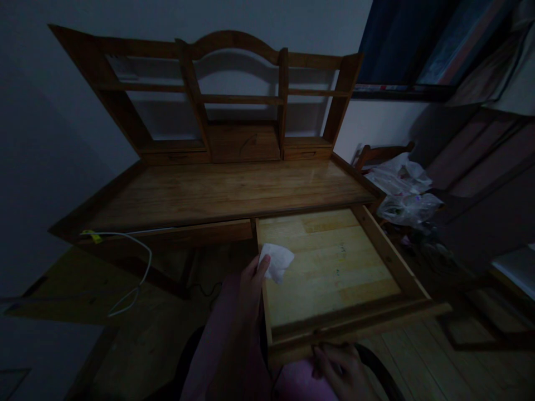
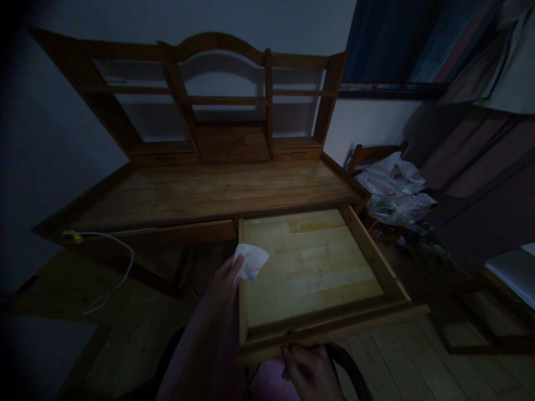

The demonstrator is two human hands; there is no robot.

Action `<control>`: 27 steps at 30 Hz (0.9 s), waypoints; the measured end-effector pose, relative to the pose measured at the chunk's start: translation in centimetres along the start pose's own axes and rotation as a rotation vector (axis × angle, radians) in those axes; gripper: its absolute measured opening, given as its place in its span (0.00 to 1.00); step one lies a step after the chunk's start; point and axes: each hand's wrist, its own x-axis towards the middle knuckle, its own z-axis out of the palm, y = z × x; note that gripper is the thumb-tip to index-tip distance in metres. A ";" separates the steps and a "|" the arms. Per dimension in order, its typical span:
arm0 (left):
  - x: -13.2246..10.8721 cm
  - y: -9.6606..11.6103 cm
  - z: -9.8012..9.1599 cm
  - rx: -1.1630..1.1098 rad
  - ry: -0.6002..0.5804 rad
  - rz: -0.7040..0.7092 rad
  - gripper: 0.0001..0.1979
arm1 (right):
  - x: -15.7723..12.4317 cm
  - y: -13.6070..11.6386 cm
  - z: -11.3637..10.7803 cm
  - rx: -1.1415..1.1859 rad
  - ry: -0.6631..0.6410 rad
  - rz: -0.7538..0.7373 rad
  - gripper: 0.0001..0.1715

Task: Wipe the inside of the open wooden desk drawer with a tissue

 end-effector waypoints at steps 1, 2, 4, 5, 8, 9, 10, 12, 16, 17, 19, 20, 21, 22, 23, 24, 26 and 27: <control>0.1 -0.1 0.0 0.016 -0.007 -0.013 0.21 | 0.0 0.0 0.0 -0.002 0.002 0.001 0.28; 0.3 -0.3 -0.1 0.035 -0.010 -0.025 0.22 | -0.1 0.0 0.0 -0.005 0.005 0.002 0.28; 0.6 -0.8 -0.1 0.059 -0.017 -0.035 0.23 | -0.2 0.1 0.0 -0.011 0.007 0.002 0.27; 0.7 -1.1 -0.1 0.060 -0.026 -0.032 0.25 | -0.2 0.1 0.1 -0.011 0.007 0.003 0.27; 0.7 -1.3 0.0 0.024 -0.025 -0.033 0.27 | -0.1 0.2 0.1 0.005 0.016 -0.002 0.27; 0.5 -1.3 0.0 0.004 -0.011 -0.056 0.27 | -0.1 0.3 0.2 0.017 0.014 -0.004 0.27; 0.3 -1.1 0.0 -0.019 0.019 -0.083 0.25 | -0.1 0.3 0.2 0.031 0.011 -0.008 0.26; -0.2 -0.4 0.1 -0.069 0.092 -0.129 0.22 | 0.0 0.4 0.3 0.056 0.010 -0.018 0.26; -1.0 1.9 0.8 -0.129 0.116 -0.159 0.18 | 0.1 0.1 0.2 0.048 0.016 -0.014 0.27; -1.2 2.5 1.0 -0.135 0.104 -0.173 0.18 | 0.1 0.0 0.1 0.038 0.017 -0.012 0.27; -1.4 3.6 1.3 -0.140 0.090 -0.200 0.17 | 0.2 -0.2 0.0 0.028 0.017 -0.022 0.27; -1.5 4.0 1.3 -0.140 0.085 -0.213 0.15 | 0.1 -0.1 0.0 0.030 0.017 -0.025 0.28; -1.7 4.3 1.2 -0.150 0.079 -0.224 0.14 | 0.1 -0.1 0.0 0.033 0.015 -0.025 0.28; -1.8 4.4 1.0 -0.170 0.069 -0.231 0.14 | 0.1 0.0 0.1 0.035 0.015 -0.022 0.28; -1.9 4.4 0.7 -0.196 0.057 -0.236 0.14 | 0.1 0.1 0.1 0.036 0.011 -0.017 0.28; -2.0 4.3 0.5 -0.223 0.046 -0.239 0.15 | 0.0 0.1 0.2 0.033 0.008 -0.013 0.28; -1.9 3.9 0.0 -0.264 0.028 -0.247 0.17 | 0.0 0.2 0.2 0.014 0.010 -0.008 0.28; -1.8 3.6 0.0 -0.275 0.022 -0.252 0.17 | 0.0 0.2 0.2 0.004 0.016 -0.011 0.28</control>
